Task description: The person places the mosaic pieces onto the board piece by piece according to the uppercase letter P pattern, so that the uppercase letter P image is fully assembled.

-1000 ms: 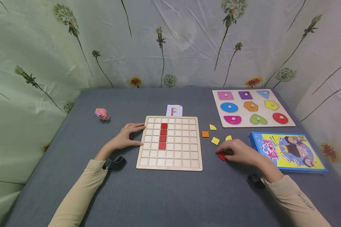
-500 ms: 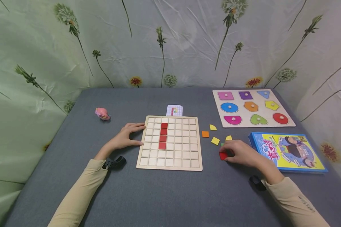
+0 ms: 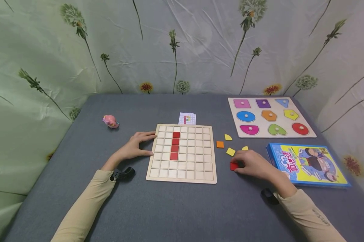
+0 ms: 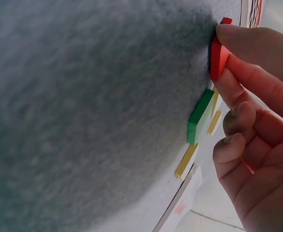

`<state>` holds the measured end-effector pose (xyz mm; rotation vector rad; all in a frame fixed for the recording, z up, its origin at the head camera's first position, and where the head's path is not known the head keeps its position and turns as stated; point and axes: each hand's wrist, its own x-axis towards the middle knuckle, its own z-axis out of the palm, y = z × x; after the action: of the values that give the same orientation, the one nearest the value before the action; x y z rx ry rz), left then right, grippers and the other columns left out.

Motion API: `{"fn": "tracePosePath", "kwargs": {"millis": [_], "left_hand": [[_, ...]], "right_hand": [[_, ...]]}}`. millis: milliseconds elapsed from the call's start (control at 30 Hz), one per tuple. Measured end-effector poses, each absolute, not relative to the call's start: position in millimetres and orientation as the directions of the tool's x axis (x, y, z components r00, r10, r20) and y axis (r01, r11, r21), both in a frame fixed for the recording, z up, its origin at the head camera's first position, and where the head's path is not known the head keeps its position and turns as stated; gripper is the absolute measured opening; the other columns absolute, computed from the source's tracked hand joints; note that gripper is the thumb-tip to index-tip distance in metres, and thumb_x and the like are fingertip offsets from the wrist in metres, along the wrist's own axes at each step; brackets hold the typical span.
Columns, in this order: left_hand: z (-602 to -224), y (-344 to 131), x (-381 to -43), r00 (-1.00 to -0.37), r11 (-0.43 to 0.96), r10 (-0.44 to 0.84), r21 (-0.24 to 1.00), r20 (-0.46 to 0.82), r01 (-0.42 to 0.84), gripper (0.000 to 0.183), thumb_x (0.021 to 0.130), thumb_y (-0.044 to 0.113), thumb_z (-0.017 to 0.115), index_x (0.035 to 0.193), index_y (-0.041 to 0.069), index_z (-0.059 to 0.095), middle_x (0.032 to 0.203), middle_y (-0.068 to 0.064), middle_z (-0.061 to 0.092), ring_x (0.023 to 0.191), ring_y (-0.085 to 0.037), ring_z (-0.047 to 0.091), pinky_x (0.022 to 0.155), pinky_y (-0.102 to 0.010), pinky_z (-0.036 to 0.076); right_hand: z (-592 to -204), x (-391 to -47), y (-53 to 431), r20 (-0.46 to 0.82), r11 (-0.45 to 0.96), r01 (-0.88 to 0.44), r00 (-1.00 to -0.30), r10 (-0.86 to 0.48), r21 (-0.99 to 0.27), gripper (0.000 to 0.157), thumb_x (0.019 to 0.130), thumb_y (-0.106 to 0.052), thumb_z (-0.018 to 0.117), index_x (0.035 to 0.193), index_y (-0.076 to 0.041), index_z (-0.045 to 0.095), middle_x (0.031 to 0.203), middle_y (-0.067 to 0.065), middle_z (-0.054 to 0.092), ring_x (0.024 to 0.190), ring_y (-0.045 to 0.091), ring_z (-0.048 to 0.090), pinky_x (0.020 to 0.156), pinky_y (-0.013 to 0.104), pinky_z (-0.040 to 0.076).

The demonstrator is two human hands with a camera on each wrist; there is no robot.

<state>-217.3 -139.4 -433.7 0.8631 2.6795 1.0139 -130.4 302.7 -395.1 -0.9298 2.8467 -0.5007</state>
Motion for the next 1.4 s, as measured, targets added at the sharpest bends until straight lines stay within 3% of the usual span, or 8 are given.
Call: {"fn": "tracePosePath", "kwargs": {"millis": [567,833,1167,1400], "left_hand": [[-436,-139,-219,-0.825,0.611,0.562,0.641,0.062,0.464,0.071,0.076,0.027,0.077,0.138,0.008,0.048,0.148,-0.012,0.040,0.130,-0.033,0.033,0.103,-0.056,0.021],[-433,-137,-222,-0.820,0.608,0.567,0.636,0.071,0.475,0.071,0.076,0.026,0.077,0.138,0.008,0.047,0.149,-0.012,0.040,0.131,-0.034,0.033,0.103,-0.056,0.021],[-433,-141,-220,-0.798,0.569,0.582,0.621,0.159,0.539,0.073,0.077,0.045,0.073,0.136,0.009,0.050,0.145,-0.012,0.045,0.124,-0.034,0.036,0.099,-0.054,0.023],[-435,-142,-217,-0.813,0.598,0.576,0.635,0.085,0.490,0.071,0.077,0.030,0.077,0.137,0.006,0.048,0.147,-0.015,0.042,0.129,-0.036,0.034,0.101,-0.058,0.021]], "right_hand": [[-394,-135,281,0.082,0.772,-0.550,-0.827,-0.556,-0.318,0.027,0.071,-0.015,0.080,0.097,-0.012,0.073,0.085,-0.004,0.065,0.072,0.003,0.048,0.061,0.017,0.043],[-390,-137,269,0.095,0.770,-0.550,-0.828,-0.552,-0.324,0.026,0.073,-0.014,0.079,0.098,-0.012,0.073,0.089,-0.003,0.067,0.076,0.005,0.052,0.065,0.019,0.048],[-392,-141,248,0.122,0.748,-0.576,-0.812,-0.571,-0.330,0.028,0.073,-0.017,0.079,0.099,-0.009,0.073,0.091,0.000,0.069,0.078,0.007,0.053,0.067,0.019,0.048],[-394,-141,235,0.132,0.734,-0.591,-0.801,-0.584,-0.335,0.028,0.072,-0.018,0.079,0.098,-0.009,0.073,0.090,0.000,0.069,0.076,0.008,0.052,0.063,0.018,0.045]]}}
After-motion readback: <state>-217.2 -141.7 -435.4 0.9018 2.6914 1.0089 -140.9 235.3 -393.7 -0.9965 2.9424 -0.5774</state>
